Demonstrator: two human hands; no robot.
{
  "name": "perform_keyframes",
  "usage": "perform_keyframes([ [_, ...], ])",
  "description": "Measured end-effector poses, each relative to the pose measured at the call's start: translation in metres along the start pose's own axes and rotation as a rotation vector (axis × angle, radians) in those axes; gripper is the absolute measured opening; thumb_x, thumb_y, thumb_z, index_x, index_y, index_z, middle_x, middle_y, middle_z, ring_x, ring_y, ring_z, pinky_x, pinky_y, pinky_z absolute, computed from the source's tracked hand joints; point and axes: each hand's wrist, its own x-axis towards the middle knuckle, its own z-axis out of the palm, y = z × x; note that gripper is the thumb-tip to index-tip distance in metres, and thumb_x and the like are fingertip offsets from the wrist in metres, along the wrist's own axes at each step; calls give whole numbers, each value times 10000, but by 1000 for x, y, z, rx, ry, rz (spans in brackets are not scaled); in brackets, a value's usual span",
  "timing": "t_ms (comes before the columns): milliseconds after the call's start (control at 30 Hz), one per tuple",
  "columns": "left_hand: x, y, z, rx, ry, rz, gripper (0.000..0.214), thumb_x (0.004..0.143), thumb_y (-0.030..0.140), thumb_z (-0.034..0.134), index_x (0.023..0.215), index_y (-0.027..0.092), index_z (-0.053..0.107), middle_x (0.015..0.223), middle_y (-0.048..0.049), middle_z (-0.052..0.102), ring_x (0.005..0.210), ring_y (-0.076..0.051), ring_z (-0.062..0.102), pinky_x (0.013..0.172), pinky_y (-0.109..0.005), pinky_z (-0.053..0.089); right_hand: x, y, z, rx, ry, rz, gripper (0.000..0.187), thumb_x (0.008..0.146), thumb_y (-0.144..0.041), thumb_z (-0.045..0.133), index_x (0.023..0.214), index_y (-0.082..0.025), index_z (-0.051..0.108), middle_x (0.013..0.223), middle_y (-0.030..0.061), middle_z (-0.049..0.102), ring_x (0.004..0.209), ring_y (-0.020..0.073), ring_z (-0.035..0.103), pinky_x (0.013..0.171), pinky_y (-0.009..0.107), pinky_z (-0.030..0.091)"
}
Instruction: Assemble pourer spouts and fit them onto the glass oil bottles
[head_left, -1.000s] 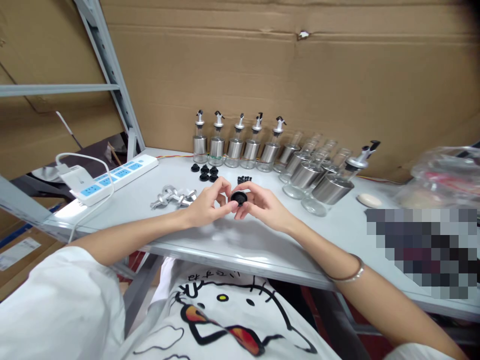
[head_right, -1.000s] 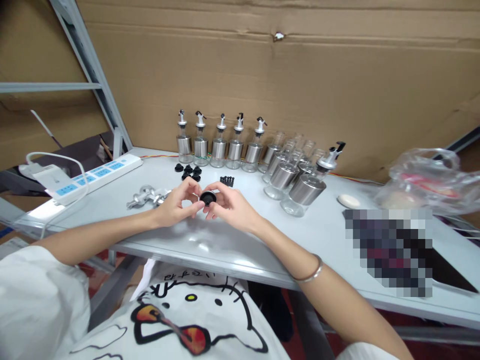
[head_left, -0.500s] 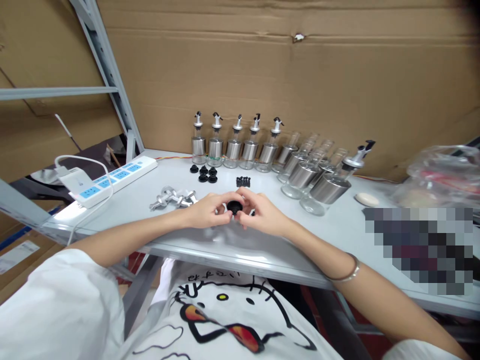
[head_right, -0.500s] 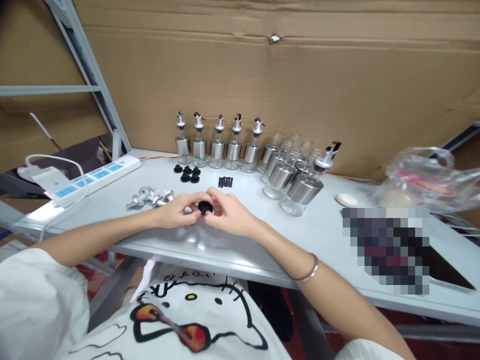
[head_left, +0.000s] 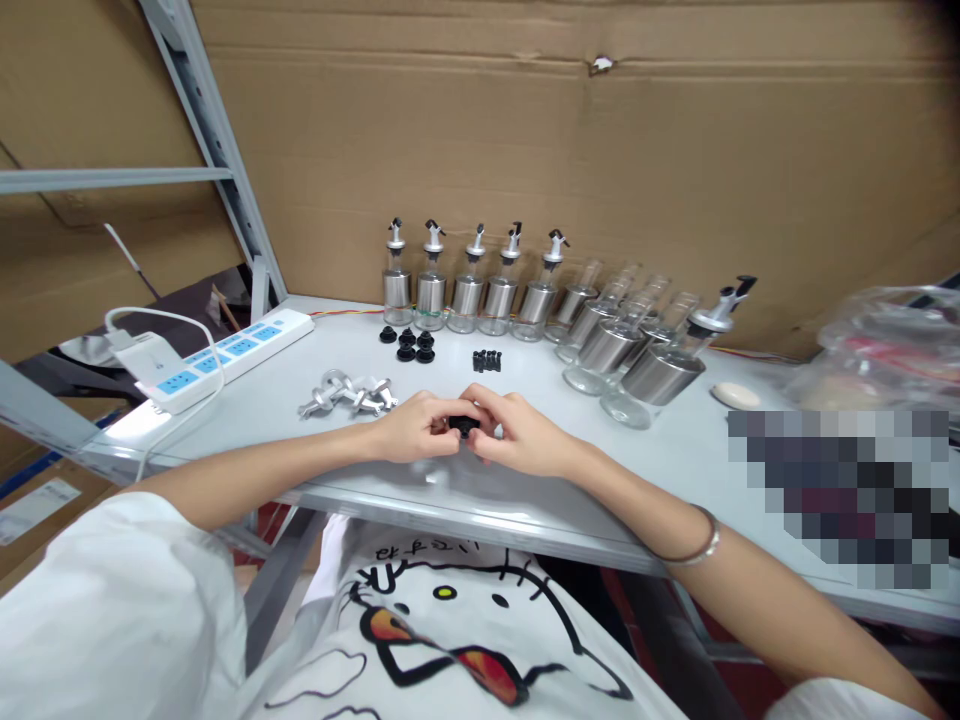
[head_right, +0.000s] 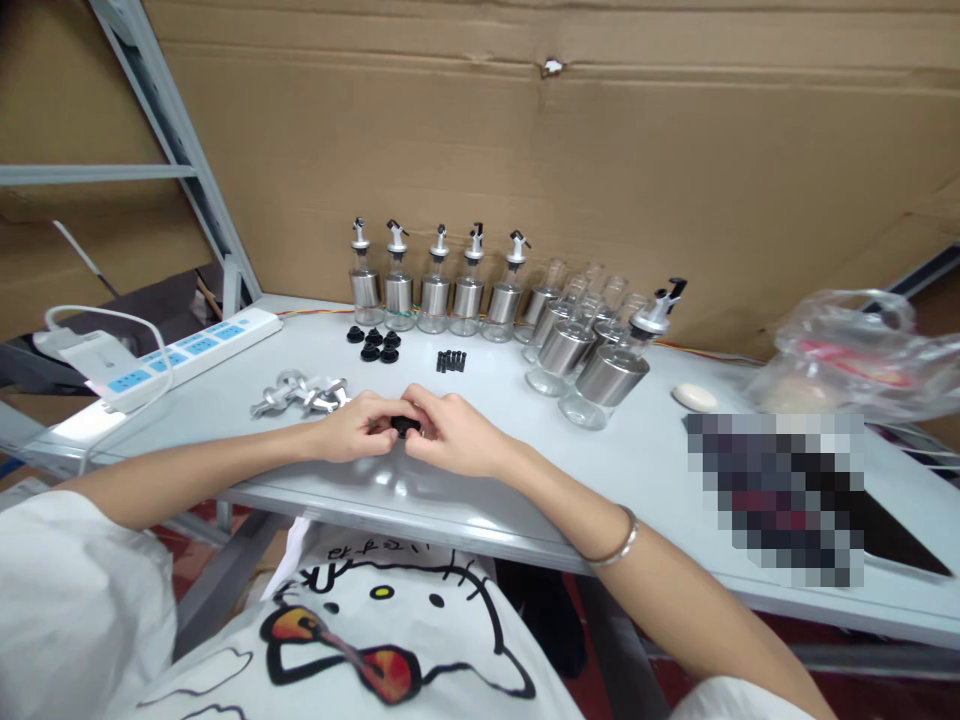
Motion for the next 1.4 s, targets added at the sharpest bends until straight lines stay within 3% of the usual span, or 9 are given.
perform_keyframes([
  [333, -5, 5, 2, 93, 71, 73, 366, 628, 151, 474, 906, 149, 713, 395, 91, 354, 371, -56, 316, 428, -160, 318, -1, -3, 3, 40, -38, -26, 152, 700, -150, 474, 819, -216, 408, 565, -60, 565, 514, 113, 500, 508, 208, 362],
  [533, -2, 1, 1, 85, 38, 52, 377, 656, 167, 450, 965, 158, 665, 424, 90, 376, 384, -66, 346, 447, -171, 333, 0, 1, -2, -13, 7, -36, 136, 740, -186, 489, 875, -196, 487, 619, -55, 523, 547, 101, 465, 537, 210, 367],
  [767, -3, 0, 4, 56, 97, 130, 406, 724, 190, 435, 1119, 180, 528, 790, -4, 642, 497, -81, 469, 531, -199, 407, 2, 4, -8, -103, 161, -179, 128, 768, -233, 517, 870, -186, 578, 699, -24, 532, 614, 101, 455, 595, 216, 386],
  [967, -4, -3, 9, -43, 142, 127, 415, 768, 177, 480, 1176, 200, 409, 819, 5, 608, 427, -40, 394, 476, -186, 378, 1, 4, -8, -106, 189, -166, 115, 818, -308, 528, 834, -194, 523, 719, -12, 559, 613, 110, 473, 590, 225, 392],
  [1133, -4, -7, 7, -104, 196, 162, 335, 837, 246, 478, 1150, 192, 371, 695, 40, 516, 480, -68, 429, 506, -198, 384, 0, 3, -10, -52, 151, -174, 169, 881, -289, 445, 999, -186, 508, 804, 19, 620, 699, 139, 545, 650, 251, 411],
  [1233, -4, -5, 6, -103, 202, 133, 287, 849, 273, 466, 1112, 189, 389, 658, 51, 490, 469, -67, 404, 492, -192, 365, -1, 4, -10, -46, 97, -156, 211, 909, -295, 387, 1052, -184, 495, 768, 10, 613, 638, 134, 524, 630, 258, 403],
  [1400, -4, -6, 7, -66, 220, 170, 291, 824, 240, 486, 1091, 206, 376, 653, 62, 501, 435, -45, 354, 447, -159, 321, 1, 3, -11, -105, 152, -185, 123, 854, -268, 461, 918, -187, 528, 727, 1, 571, 638, 127, 506, 574, 228, 387],
])
